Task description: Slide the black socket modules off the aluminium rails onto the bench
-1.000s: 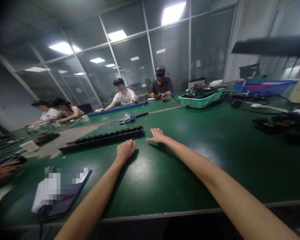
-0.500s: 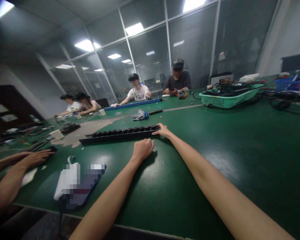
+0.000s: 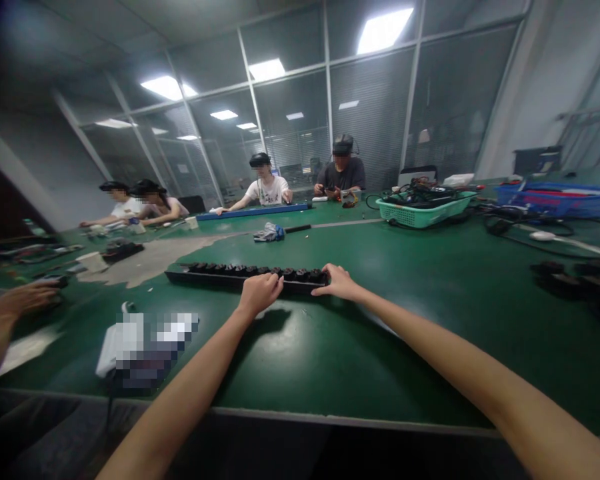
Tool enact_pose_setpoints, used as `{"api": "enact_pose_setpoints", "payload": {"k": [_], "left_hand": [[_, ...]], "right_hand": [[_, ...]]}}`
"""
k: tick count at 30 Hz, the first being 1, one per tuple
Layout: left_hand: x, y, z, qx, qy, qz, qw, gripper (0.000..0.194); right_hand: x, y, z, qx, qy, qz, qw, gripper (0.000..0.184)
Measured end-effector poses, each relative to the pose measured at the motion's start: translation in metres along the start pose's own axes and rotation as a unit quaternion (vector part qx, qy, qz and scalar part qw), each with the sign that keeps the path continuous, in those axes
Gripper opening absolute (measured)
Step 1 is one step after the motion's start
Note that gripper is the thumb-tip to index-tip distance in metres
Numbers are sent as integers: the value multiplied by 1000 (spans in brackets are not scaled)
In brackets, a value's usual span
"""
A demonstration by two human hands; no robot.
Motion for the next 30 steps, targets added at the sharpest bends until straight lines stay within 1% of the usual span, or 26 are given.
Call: {"api": "enact_pose_setpoints", "payload": {"k": [2,4,7,9,11,13,14,16,17,20,21,22,23,26,27,28,29,30], "left_hand": [[-7,7,1,23,17,3,1000,50],[-18,15,3,72,71,-17,995,48],[-32,23,6,116,136,-43,983,44],[-40,27,6,126,162,-56,977,42],[-43,28,5,124,169,-53,976,40],[-42,28,2,127,151,-38,980,40],[-40,28,1,125,138,-31,982,41],[-36,27,-2,111,109,-20,988,44],[-34,27,-3,100,93,-17,991,47],[-31,30,-5,67,40,-6,997,55],[-31,33,-5,57,21,1,998,57],[-31,35,-5,48,2,8,999,60],[-31,39,-5,44,-18,15,999,62],[-33,48,-4,34,-52,28,998,65],[-34,50,-4,37,-62,29,997,65],[-34,52,-4,42,-73,30,996,64],[-34,53,-4,51,-85,33,995,64],[-34,54,-3,63,-95,37,993,64]], "right_hand": [[-14,3,32,-31,-13,23,999,69],[-29,9,64,-37,-22,34,999,69],[-55,22,114,-23,-36,29,999,67],[-74,35,145,4,-48,17,999,68],[-92,52,171,36,-73,-1,997,70],[-107,74,192,65,-93,-16,993,74],[-114,86,199,79,-89,-21,993,76],[-124,109,207,105,-72,-33,991,79],[-129,119,208,117,-53,-39,991,78],[-141,143,205,149,19,-77,986,71],[-144,148,201,152,32,-99,983,69],[-147,153,197,151,31,-120,981,69],[-149,158,192,147,16,-139,979,70],[-151,173,177,138,-63,-160,976,78],[-150,177,173,138,-73,-161,975,78],[-149,181,169,142,-68,-155,975,74],[-148,184,165,150,-43,-138,978,69],[-147,186,163,163,-1,-110,981,63]]}}
Point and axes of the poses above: each hand's wrist, its own z-axis away from the middle knuckle, its own x-axis out of the palm, y = z × x, the point moved 5 cm from there along -z, towards the middle knuckle, and after that the axes turned 15 degrees about z, right-handed, at the moved point
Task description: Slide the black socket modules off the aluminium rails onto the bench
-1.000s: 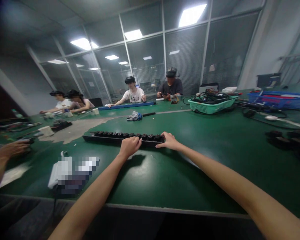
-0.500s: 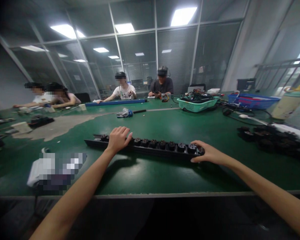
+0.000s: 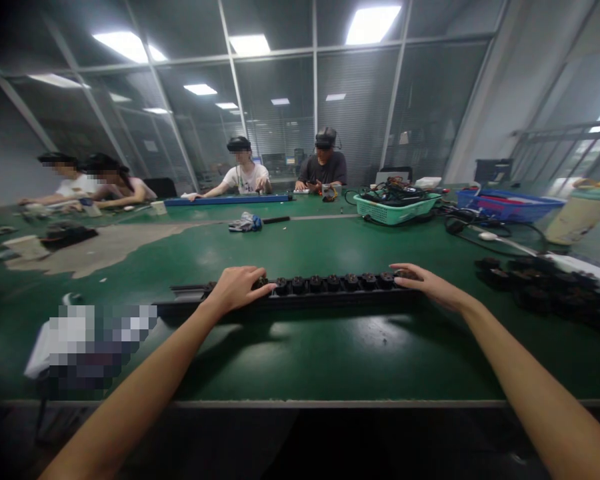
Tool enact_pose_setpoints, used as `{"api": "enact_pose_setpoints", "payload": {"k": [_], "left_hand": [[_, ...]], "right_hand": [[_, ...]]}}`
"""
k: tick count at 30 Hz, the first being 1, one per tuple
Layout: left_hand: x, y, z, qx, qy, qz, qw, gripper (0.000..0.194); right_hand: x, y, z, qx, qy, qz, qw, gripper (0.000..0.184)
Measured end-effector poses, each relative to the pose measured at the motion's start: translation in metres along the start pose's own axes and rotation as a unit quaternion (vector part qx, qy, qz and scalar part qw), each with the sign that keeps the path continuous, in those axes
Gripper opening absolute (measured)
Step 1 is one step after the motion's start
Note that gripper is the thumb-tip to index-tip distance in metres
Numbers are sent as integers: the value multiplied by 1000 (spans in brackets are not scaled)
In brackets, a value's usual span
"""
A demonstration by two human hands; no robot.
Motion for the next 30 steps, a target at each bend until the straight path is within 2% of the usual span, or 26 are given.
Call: {"api": "enact_pose_setpoints", "payload": {"k": [3,6,9,14,19,25,30], "left_hand": [[0,-2,1,28,-20,20,999,73],[1,-8,2,41,-47,25,998,85],[5,-13,3,37,-81,27,996,86],[9,-15,1,29,-98,11,995,71],[17,-19,-4,27,-72,19,997,72],[29,-28,-7,48,-28,8,998,77],[28,-25,-6,51,-15,0,999,78]], "right_hand": [[7,-1,0,15,173,97,980,58],[18,-7,5,0,239,149,960,60],[20,-7,8,5,253,160,954,59],[15,-6,7,17,267,160,950,59],[15,-3,6,33,270,172,947,57],[15,4,1,52,240,172,954,58],[15,9,-5,31,236,175,956,59]]}}
Point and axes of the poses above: each hand's wrist, its own z-axis away from the middle knuckle, its own x-axis out of the palm, y = z × x, the point moved 5 cm from there along -z, towards the middle knuckle, and after that the axes turned 15 degrees about z, right-handed, at the moved point
